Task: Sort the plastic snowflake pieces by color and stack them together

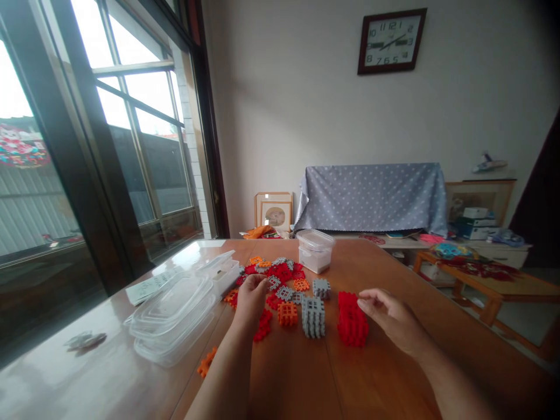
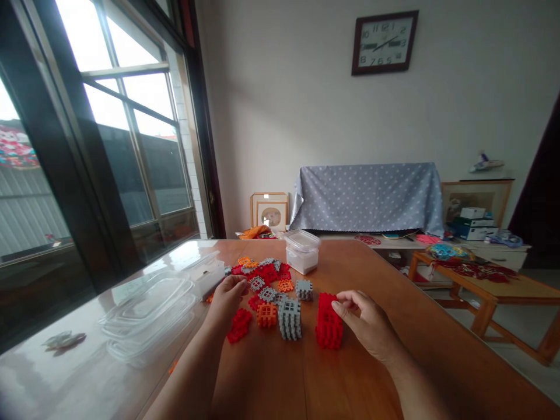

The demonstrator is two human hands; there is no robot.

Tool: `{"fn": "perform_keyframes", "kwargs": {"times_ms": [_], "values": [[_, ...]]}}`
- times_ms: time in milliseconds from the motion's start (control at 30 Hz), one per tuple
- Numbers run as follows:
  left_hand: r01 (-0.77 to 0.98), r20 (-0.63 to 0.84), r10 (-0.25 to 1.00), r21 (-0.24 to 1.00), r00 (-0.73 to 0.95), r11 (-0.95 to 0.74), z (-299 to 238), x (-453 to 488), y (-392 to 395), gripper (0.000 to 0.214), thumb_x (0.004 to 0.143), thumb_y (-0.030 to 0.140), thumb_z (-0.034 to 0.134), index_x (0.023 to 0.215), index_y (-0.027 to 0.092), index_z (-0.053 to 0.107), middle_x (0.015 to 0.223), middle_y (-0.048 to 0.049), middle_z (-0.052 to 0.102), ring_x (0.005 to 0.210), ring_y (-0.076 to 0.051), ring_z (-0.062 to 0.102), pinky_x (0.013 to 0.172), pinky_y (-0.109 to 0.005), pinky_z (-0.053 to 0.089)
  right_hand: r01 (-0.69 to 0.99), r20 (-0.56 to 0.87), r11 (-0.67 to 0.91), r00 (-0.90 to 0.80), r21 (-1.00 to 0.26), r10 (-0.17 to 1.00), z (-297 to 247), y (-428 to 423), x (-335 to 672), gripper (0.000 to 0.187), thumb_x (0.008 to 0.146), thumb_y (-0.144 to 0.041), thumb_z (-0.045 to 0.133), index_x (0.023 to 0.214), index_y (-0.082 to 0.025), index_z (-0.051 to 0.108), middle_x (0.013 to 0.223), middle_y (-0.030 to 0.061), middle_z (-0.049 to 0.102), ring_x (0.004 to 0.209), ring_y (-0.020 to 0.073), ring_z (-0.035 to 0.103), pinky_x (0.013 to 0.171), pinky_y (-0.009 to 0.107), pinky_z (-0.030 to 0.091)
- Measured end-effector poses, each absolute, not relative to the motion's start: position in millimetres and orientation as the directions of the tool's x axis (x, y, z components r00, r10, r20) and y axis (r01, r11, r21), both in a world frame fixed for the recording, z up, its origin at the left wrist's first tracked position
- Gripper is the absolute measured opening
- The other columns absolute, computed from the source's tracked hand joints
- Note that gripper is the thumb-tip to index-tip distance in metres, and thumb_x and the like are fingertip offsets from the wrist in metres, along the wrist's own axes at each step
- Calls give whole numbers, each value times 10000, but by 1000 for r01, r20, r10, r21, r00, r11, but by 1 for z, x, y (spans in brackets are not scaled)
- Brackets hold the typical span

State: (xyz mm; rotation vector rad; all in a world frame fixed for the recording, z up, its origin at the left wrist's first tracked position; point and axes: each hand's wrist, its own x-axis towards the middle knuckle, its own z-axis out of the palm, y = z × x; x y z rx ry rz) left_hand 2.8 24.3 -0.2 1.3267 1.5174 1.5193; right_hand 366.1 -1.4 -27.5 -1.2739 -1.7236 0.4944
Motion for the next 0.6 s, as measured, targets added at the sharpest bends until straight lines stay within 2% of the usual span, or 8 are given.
{"fn": "perform_keyframes", "kwargs": {"times_ms": [167, 267, 333, 467, 600], "values": [[475, 277, 904, 875, -325, -97, -14, 1, 27, 145, 684, 242, 716, 811, 227, 648, 892, -89, 697, 971, -318, 608, 906, -420, 384, 543, 422, 368, -27, -755, 906, -31, 1, 358, 387, 901, -597, 583, 973, -240, 713, 945, 55, 753, 878, 251, 679, 829, 361, 529], [743, 293, 930, 668, -220, -34, -21, 5, 24, 184, 702, 233, 698, 883, 236, 665, 1059, -133, 712, 1105, -394, 565, 993, -527, 306, 531, 425, 363, -6, -766, 905, -34, 3, 358, 380, 901, -586, 580, 965, -241, 724, 933, 53, 767, 868, 255, 684, 827, 360, 536], [855, 254, 954, 518, -160, 5, -22, 6, 22, 212, 739, 262, 669, 949, 241, 661, 1159, -141, 700, 1144, -406, 545, 1005, -559, 291, 524, 431, 364, 5, -770, 902, -36, 5, 359, 381, 896, -585, 583, 964, -240, 729, 929, 50, 773, 865, 256, 689, 828, 357, 543], [944, 163, 979, 325, -122, 63, -21, 7, 21, 226, 781, 290, 610, 1004, 268, 637, 1228, -84, 688, 1170, -356, 536, 1013, -536, 314, 528, 442, 359, 35, -770, 897, -39, 7, 362, 377, 887, -586, 593, 971, -245, 732, 938, 43, 780, 874, 253, 697, 841, 342, 549], [957, 152, 979, 276, -138, 92, -20, 8, 22, 377, 774, 263, 585, 1150, 278, 615, 1280, -92, 652, 1195, -345, 524, 1003, -522, 348, 528, 435, 348, 46, -775, 899, -38, 6, 362, 371, 879, -589, 598, 963, -259, 743, 943, 33, 789, 861, 252, 710, 813, 331, 560]]}}
